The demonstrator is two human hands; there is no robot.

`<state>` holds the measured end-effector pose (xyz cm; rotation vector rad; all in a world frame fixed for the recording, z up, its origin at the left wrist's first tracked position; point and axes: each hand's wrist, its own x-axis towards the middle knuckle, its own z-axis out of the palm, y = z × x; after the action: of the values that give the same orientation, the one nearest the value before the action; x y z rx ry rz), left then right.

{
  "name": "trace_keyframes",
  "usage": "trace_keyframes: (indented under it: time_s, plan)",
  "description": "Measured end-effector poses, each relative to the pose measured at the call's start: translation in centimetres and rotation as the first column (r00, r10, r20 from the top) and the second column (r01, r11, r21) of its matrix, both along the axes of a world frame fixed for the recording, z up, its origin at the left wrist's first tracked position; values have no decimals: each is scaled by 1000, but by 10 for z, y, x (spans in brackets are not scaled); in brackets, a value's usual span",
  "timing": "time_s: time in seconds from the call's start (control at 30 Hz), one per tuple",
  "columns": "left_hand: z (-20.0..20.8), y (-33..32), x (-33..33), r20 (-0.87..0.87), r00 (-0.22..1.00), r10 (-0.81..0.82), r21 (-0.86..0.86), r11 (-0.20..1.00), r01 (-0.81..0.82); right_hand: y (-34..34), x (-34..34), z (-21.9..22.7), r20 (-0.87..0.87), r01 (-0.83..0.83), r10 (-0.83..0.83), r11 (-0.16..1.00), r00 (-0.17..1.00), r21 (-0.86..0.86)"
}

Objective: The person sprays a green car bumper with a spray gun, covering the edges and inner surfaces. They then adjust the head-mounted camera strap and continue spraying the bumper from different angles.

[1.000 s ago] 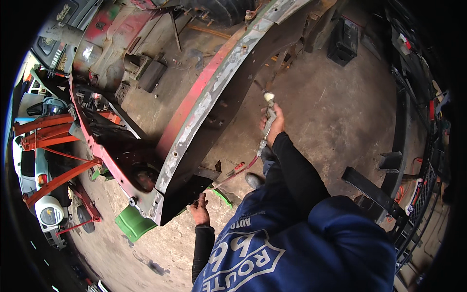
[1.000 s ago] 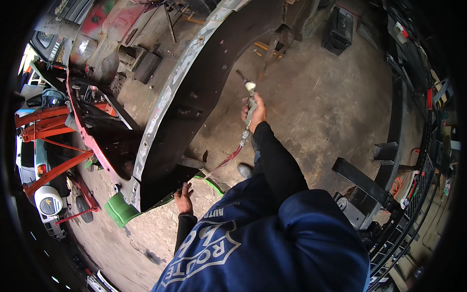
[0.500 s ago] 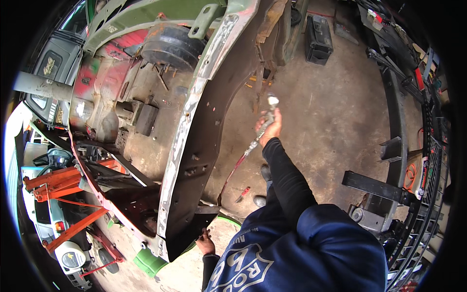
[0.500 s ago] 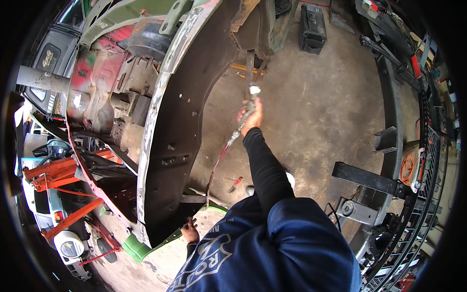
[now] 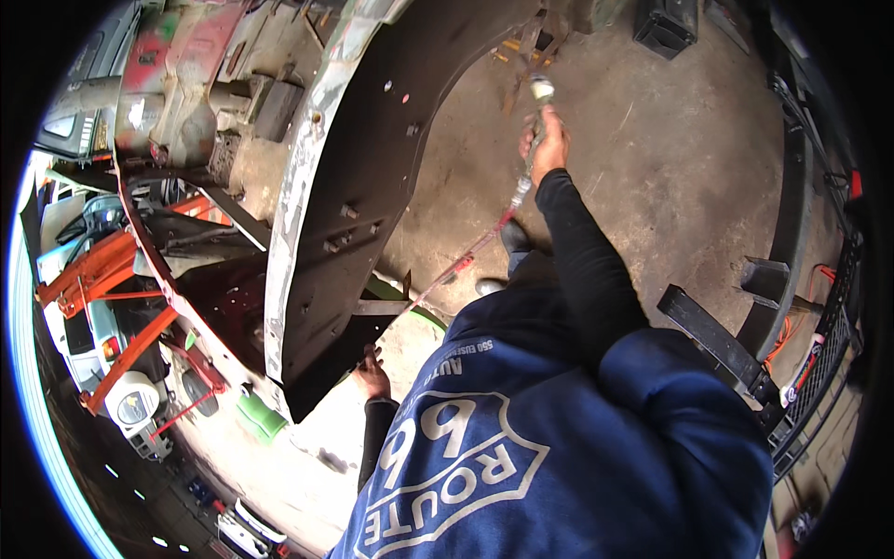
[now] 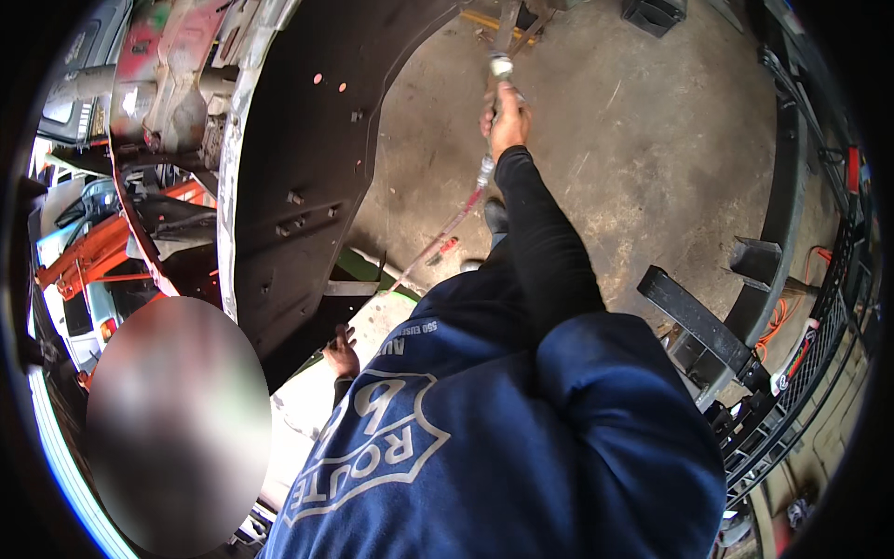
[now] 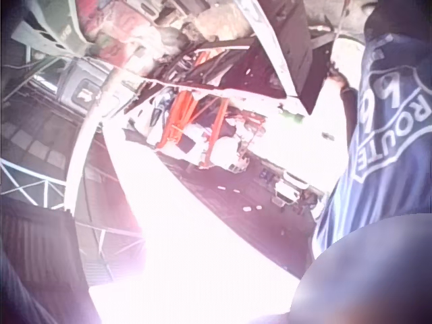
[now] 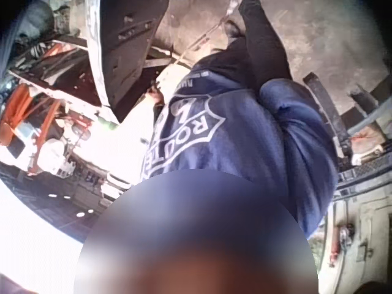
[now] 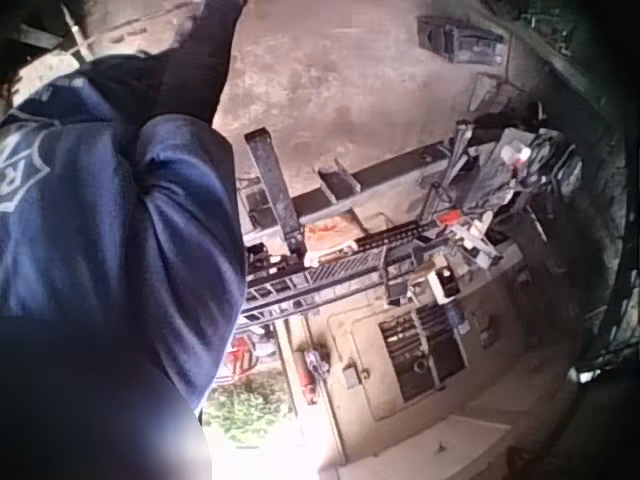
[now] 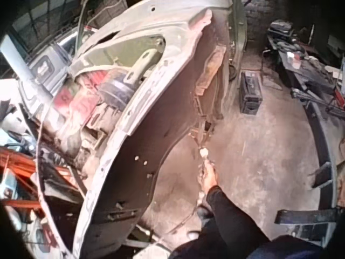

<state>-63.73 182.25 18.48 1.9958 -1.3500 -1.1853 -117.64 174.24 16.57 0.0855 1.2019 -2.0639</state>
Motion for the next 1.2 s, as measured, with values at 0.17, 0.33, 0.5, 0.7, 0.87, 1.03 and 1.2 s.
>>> trace_keyframes:
  time_s: [0.17, 0.33, 0.5, 0.7, 0.87, 1.03, 1.2]
  plan:
    - [5, -3, -19, 49, 994, 102, 11, 995, -103, 23, 43, 10, -141, -517, 518, 855, 844, 46]
    - [4, -3, -27, -3, 986, 167, -76, 983, -167, 25, 81, 12, -9, -646, 647, 762, 763, 45]
    - [-8, -2, -16, 182, 979, 97, -40, 995, -91, 27, 95, -21, -54, -716, 716, 697, 696, 31]
    - [6, -5, -21, 124, 988, 91, 34, 995, -96, -9, 155, -71, 169, -604, 584, 787, 794, 121]
    - [9, -7, -37, 238, 963, 127, 8, 991, -132, -3, 188, -112, -17, -629, 641, 757, 767, 178]
    - [11, 7, -19, -5, 997, 82, 78, 994, -81, -1, 180, -134, -17, -625, 648, 741, 761, 244]
    - [15, 70, -13, 73, 992, 101, 208, 971, -114, -5, 160, -99, -114, -268, 315, 913, 942, 307]
